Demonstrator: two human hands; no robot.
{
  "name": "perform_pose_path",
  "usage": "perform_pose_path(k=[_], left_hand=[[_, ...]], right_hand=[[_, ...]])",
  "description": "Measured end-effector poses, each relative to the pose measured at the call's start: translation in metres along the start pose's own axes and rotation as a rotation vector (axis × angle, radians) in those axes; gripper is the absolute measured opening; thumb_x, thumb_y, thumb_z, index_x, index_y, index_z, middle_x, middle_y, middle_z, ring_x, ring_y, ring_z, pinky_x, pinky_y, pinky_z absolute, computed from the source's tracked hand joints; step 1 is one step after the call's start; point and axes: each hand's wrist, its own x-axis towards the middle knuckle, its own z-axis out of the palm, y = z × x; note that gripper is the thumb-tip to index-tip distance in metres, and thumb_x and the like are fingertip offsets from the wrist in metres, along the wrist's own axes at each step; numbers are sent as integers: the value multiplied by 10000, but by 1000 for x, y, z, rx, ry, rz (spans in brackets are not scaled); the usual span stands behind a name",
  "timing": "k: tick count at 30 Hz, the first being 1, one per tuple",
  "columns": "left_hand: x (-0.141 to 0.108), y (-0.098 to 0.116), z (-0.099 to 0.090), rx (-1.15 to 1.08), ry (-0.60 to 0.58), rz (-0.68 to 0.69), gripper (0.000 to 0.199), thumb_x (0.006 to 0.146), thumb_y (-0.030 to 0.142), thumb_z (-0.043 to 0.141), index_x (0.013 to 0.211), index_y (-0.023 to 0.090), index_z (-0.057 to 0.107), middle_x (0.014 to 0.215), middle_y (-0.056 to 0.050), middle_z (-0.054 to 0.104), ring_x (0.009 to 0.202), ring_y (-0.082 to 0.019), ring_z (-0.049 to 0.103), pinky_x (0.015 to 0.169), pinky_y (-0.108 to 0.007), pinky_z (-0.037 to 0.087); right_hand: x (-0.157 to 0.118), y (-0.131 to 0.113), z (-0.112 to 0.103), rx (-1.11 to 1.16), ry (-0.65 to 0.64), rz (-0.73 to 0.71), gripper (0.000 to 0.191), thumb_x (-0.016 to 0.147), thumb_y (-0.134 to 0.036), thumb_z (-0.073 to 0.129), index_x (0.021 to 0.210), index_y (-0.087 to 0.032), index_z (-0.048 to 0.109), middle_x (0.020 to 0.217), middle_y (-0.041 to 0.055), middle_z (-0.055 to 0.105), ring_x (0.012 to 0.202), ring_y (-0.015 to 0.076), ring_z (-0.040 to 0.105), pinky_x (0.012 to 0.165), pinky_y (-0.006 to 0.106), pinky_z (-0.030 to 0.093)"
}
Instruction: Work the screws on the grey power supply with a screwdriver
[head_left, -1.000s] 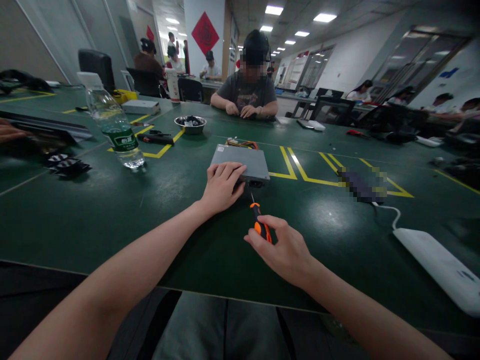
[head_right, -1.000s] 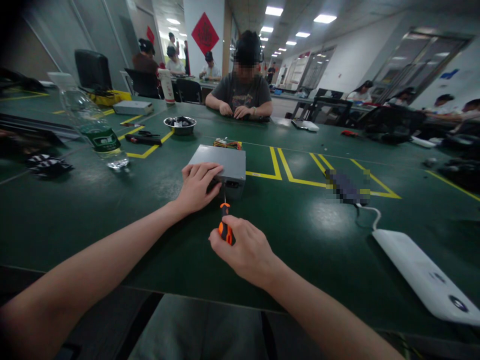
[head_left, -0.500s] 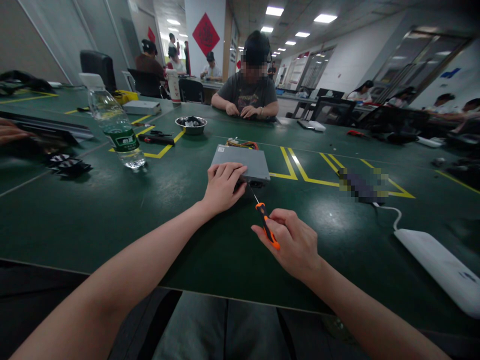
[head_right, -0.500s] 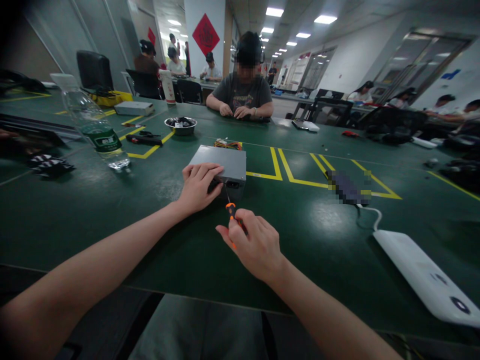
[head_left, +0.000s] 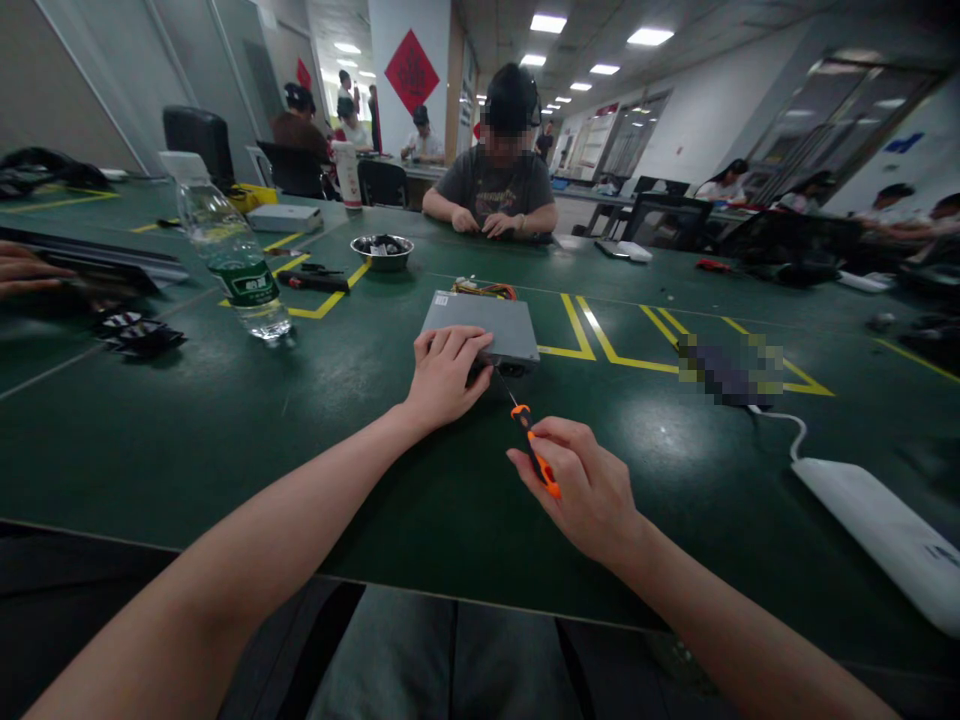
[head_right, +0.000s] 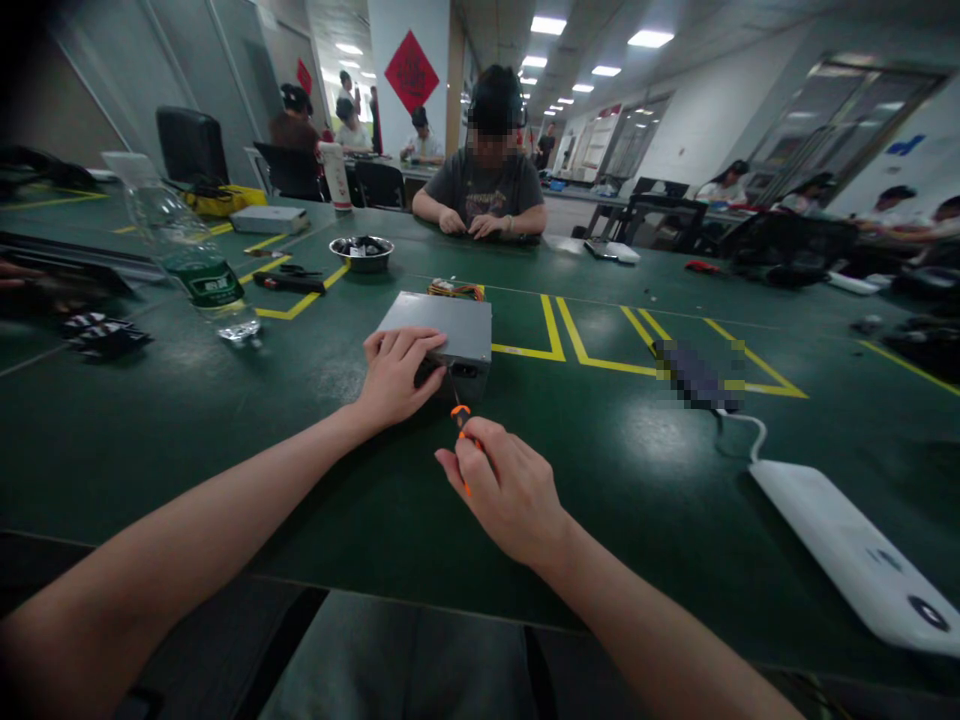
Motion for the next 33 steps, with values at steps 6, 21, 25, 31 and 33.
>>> perform_pose_path(k=[6,21,25,31,33], left_hand=[[0,0,0,2,4,-1,334,821,284,501,1149,227,480,1184,-41,547,1104,-217,448,929,-402,234],[0,0,1,10,-2,-8,343,818,287,506,1155,227,477,1186,-34,543,1107,-216,440,938,-405,229],[0,0,2,8,-5,-12,343,816,287,508,1153,228,480,1187,-40,543,1106,-220,441,940,-407,226],[0,1,0,-1,-3,-16,338,816,285,506,1149,233,480,1186,-40,543,1110,-222,440,937,-407,230],[0,1,0,-2,-2,-14,336,816,285,506,1147,232,479,1188,-40,542,1112,-220,440,936,-405,231]], right_hand=[[1,0,0,4,2,-2,174,789,-178,589,897,-149,456,854,97,592,746,145,594,594,232,508],[-6,0,3,50,-62,6,127,787,-219,591,898,-179,545,932,90,566,734,135,578,615,236,488],[-7,-1,2,147,-141,9,186,780,-171,548,965,-154,553,1023,129,536,882,174,567,695,265,501],[-4,-2,0,147,-73,-58,257,754,-117,563,1009,-125,527,995,129,576,887,180,569,726,293,507],[-3,-2,-1,133,-52,-62,255,752,-112,563,1003,-128,528,983,125,585,880,178,573,717,291,509]])
